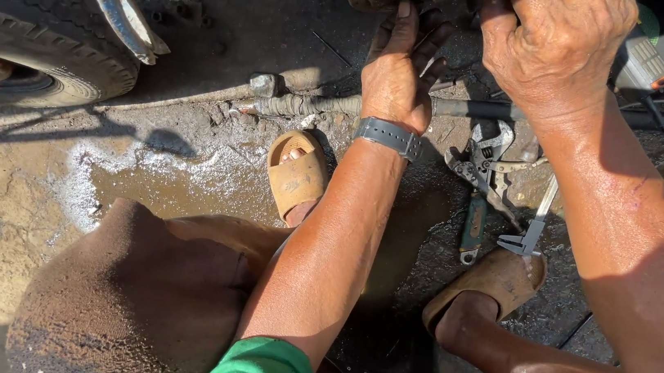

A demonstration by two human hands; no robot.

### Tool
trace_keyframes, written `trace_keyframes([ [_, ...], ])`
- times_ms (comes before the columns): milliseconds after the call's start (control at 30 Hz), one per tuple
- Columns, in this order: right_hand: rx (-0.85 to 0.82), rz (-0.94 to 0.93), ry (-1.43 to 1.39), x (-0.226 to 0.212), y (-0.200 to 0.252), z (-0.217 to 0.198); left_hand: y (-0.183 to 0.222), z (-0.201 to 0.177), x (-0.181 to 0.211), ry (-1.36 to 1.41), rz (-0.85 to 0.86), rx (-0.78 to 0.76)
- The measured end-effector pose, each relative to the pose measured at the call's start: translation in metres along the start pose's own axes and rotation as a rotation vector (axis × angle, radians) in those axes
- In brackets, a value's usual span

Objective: Repairing a vehicle's drum brake assembly by fitting pins and springs and measuring parts with a vernier caliper.

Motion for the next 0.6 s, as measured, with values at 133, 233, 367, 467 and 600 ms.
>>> trace_keyframes([
  [133, 0.013, -0.054, 0.08, -0.005, -0.002, 0.003, 0.004, 0.003, -0.001, -0.015, -0.004, 0.022],
  [233, 0.012, -0.062, 0.095, -0.007, -0.006, 0.003, 0.003, 0.001, -0.002, -0.034, -0.008, 0.034],
  [367, 0.017, -0.083, 0.118, -0.011, -0.013, -0.001, 0.004, 0.001, -0.001, -0.065, -0.016, 0.056],
  [467, -0.015, -0.085, 0.091, -0.013, -0.017, -0.003, 0.007, 0.005, 0.001, -0.079, -0.017, 0.063],
  [600, -0.028, -0.1, 0.072, -0.012, -0.019, -0.004, 0.022, 0.014, 0.009, -0.234, 0.087, 0.213],
])
Point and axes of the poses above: each hand's wrist, its own y-axis away from the middle knuckle, its own z-axis out of the palm, x = y × z, the point moved 7 cm from there along -y, towards the middle knuckle, and after that the axes turned 5 degrees about y, right-handed, at the moved point
